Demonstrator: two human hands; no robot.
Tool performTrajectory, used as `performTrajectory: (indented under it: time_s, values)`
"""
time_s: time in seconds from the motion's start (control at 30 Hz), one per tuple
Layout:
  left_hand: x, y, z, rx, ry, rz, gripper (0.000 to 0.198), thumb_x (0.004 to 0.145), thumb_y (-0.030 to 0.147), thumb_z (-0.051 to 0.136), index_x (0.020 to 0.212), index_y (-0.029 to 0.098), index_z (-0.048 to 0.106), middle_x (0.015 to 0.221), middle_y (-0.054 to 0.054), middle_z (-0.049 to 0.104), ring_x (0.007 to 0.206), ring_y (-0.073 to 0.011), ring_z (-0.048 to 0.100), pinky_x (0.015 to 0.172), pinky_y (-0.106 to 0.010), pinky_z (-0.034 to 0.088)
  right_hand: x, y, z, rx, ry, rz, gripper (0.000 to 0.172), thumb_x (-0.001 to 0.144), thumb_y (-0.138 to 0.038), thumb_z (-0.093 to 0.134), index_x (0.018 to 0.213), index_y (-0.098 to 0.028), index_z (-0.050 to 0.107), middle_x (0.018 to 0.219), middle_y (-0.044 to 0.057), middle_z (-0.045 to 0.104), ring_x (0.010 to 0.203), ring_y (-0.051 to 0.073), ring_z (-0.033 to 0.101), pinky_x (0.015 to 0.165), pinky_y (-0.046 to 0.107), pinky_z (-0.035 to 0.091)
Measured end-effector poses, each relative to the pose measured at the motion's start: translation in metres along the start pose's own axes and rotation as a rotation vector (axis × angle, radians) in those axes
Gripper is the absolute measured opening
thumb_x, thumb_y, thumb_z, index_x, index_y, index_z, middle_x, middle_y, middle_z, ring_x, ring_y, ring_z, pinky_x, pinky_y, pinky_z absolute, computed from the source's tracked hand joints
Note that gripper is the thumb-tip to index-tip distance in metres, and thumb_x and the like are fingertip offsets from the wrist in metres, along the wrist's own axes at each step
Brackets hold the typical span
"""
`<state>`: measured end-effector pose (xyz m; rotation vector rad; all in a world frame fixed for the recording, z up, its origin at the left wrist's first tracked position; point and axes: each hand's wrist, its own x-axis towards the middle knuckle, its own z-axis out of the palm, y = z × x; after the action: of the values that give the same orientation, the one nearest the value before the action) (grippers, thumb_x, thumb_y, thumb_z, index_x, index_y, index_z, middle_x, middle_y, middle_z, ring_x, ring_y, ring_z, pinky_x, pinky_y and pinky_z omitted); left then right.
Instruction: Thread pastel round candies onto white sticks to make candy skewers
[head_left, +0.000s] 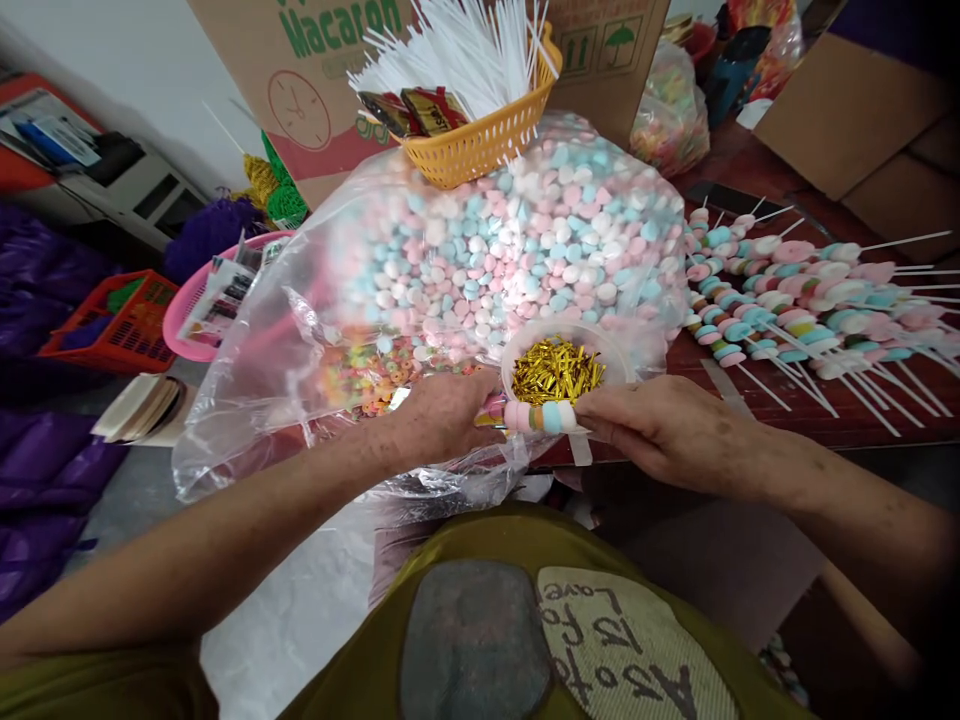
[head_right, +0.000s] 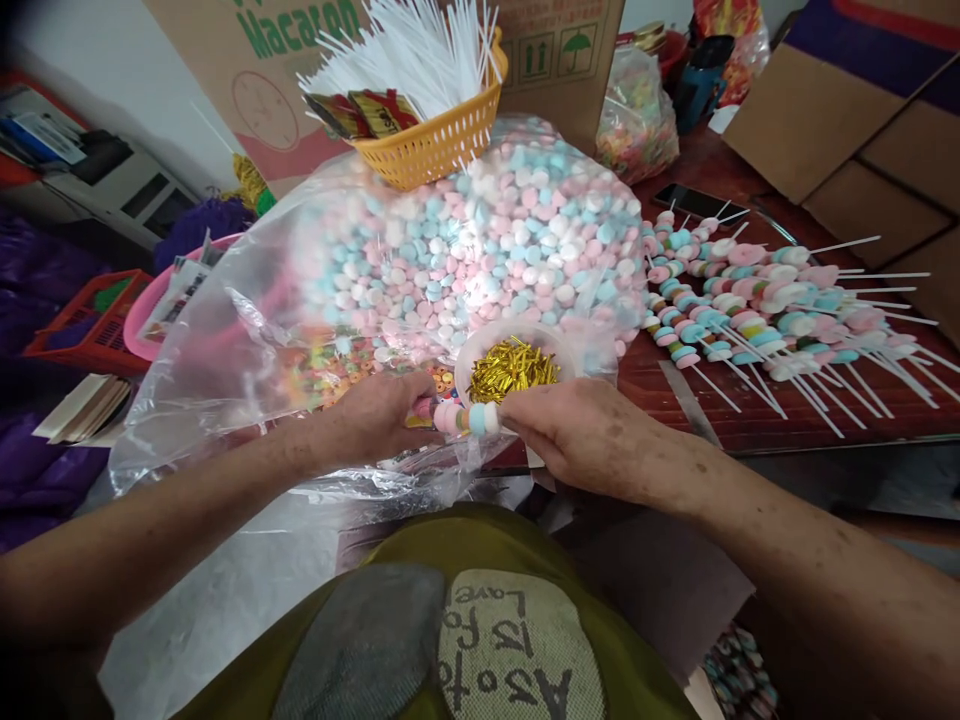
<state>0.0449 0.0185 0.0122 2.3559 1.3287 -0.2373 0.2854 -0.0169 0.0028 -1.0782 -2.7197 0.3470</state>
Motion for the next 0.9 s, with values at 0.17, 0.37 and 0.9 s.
performTrajectory:
  time_s: [0.17,0.37,0.9]
  values:
    - [-0.001,0.002,-0.003,-0.091,-0.052,0.077,0.039,0.073,0.041,0.07,0.1,0.017,0.055,0.086,-0.003,0.062,0.074,-0.0177,0.056,0.062,-0.026,0.038,0.006,0.005,-0.01,-0.382,0.204,-0.196,0.015,0.089,-0.013,0.045,0.083,-0.018,0.058,0.068,0.002,0.06,0.061,0.015,0.048,0.055,0.03,0.025]
    - [0.0,-0.004,-0.013,-0.659,-0.479,0.251,0.034,0.065,0.032,0.078,0.091,0.019,0.06,0.082,0.003,0.062,0.077,-0.0138,0.057,0.07,-0.024,0.044,0.004,0.01,-0.032,-0.587,0.37,-0.389,0.017,0.092,-0.016,0.046,0.101,-0.024,0.057,0.078,0.001,0.061,0.072,0.017,0.046,0.062,0.035,0.03]
    - [0.007,0.007,-0.013,-0.531,-0.449,0.188,0.051,0.06,0.037,0.08,0.101,0.019,0.056,0.087,0.001,0.06,0.08,-0.016,0.056,0.069,-0.026,0.042,0.001,-0.001,0.003,-0.433,0.334,-0.481,0.017,0.091,-0.012,0.042,0.096,-0.015,0.058,0.073,0.003,0.059,0.065,0.015,0.046,0.06,0.033,0.032]
